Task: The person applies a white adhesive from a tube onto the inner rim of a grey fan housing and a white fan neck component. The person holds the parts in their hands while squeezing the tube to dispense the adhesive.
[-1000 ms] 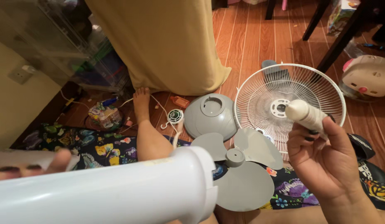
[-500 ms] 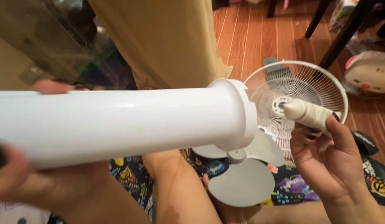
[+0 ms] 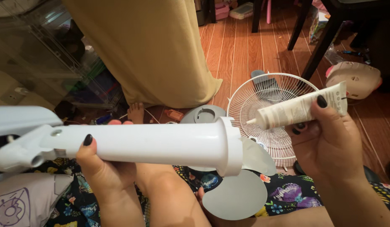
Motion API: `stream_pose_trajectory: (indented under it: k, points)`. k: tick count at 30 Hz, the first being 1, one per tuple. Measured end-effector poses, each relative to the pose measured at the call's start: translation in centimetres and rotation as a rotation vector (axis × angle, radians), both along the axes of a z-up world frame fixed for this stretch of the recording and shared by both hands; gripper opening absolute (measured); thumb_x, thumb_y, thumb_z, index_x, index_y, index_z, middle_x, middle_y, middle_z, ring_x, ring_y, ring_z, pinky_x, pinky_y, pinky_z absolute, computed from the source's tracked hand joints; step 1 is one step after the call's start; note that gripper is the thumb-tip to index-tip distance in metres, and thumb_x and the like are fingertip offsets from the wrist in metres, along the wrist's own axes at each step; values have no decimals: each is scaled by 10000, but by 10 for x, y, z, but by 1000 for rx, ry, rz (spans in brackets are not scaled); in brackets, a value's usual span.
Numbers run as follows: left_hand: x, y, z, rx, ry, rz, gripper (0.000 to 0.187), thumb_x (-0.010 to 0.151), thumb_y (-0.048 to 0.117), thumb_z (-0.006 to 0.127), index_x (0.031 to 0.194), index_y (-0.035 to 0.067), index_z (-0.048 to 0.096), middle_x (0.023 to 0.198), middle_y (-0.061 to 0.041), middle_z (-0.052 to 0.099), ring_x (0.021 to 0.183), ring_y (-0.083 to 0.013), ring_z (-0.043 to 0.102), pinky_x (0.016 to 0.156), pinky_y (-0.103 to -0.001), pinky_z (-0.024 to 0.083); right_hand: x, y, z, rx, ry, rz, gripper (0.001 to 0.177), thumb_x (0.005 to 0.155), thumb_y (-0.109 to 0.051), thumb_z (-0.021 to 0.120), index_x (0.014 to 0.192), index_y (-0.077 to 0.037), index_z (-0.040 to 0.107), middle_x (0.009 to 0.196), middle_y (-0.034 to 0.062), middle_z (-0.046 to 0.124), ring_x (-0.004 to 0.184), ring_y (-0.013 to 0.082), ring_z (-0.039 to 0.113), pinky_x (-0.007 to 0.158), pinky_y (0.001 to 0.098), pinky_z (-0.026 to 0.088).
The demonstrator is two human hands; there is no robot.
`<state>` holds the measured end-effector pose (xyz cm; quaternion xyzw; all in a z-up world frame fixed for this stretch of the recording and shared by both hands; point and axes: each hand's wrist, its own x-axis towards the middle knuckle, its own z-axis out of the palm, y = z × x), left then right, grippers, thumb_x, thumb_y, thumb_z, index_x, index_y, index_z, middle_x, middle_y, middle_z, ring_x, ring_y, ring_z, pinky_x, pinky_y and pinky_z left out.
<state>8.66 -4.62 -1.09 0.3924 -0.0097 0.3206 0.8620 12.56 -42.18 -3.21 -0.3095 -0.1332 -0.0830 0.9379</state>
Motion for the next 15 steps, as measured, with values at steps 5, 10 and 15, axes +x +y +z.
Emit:
stream_pose_trajectory:
  k: [5,10,15]
  points:
    - [3,1,-19,-25,59,20,425,896,340,676,1189,54,564,1067,-140,694,1002,-336,702,938,-490,594,-7,6,8,-140,44,-61,121,1036,-77,592,1140,-16,600,1072,92,692,1031,197,709,1035,432,559]
    - [0,5,-25,33,61,59,472,903,314,650,1265,35,531,1091,-156,662,1019,-360,679,956,-502,580,0,13,-2,-150,98,-24,67,1102,-51,618,1112,8,590,1052,102,691,1016,192,690,977,366,544]
    - [-5,10,-23,21,47,26,449,940,292,615,1270,5,509,1114,-177,659,1048,-370,680,957,-500,566,1,20,-7,-186,76,-20,71,1095,-34,611,1130,27,618,1098,109,693,1017,201,697,980,382,562]
